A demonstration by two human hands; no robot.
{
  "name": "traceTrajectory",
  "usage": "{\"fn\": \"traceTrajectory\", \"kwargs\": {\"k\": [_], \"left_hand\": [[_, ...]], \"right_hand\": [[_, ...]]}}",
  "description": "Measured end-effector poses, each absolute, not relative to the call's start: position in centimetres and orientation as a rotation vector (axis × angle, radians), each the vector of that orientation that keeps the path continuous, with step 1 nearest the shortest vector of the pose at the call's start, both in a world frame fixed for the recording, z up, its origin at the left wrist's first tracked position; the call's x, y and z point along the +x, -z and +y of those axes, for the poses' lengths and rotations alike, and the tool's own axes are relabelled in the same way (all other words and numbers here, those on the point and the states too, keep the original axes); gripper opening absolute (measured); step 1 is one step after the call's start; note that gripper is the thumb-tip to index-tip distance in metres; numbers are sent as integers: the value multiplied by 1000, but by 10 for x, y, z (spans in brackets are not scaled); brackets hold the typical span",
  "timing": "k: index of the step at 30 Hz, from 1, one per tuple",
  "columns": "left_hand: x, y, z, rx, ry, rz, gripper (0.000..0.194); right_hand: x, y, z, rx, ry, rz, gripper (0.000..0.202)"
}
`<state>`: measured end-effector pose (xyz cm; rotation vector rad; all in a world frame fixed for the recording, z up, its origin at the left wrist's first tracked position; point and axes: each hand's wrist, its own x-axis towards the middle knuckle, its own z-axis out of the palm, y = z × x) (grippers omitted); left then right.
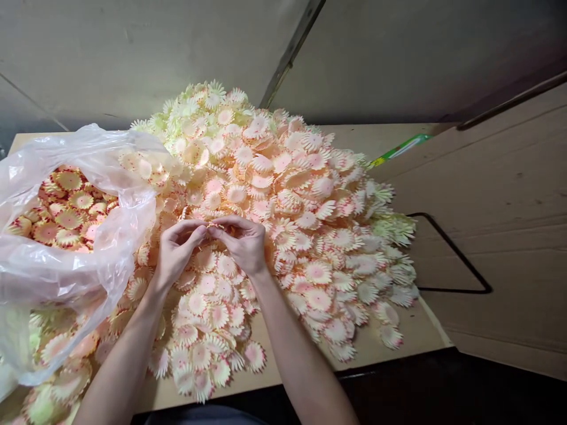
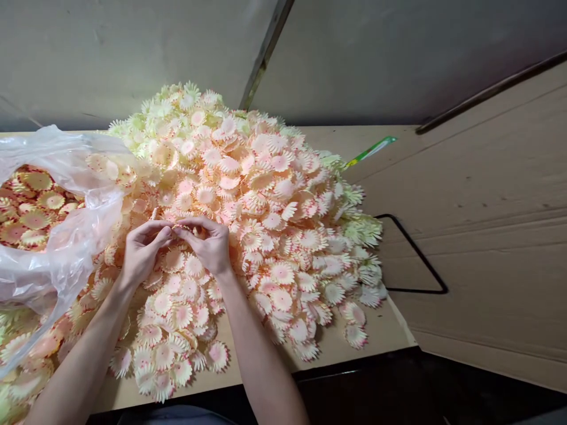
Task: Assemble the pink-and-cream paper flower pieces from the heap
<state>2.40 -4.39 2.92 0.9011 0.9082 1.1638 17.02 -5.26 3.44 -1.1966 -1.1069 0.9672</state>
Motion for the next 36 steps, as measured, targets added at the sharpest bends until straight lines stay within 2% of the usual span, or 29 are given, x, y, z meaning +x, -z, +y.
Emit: {"fn": "traceTrajectory", "kwargs": {"k": [10,19,29,36], "left_hand": [[31,-38,-51,819,-1255,973,29],[27,-34,-47,904,-1105,874,37],[25,-29,-45,943,-1115,853,34],[25,-27,-46,939,-1214,957,28]], "right_hand": [[162,-27,-53,-1309,-801,-1076,22],[160,-29,-55,-1261,-955,-1110,31],[159,-27,-54,-1289,-895,-1179,26],[160,-24,-54,-1253,-787,-1236,31]]}}
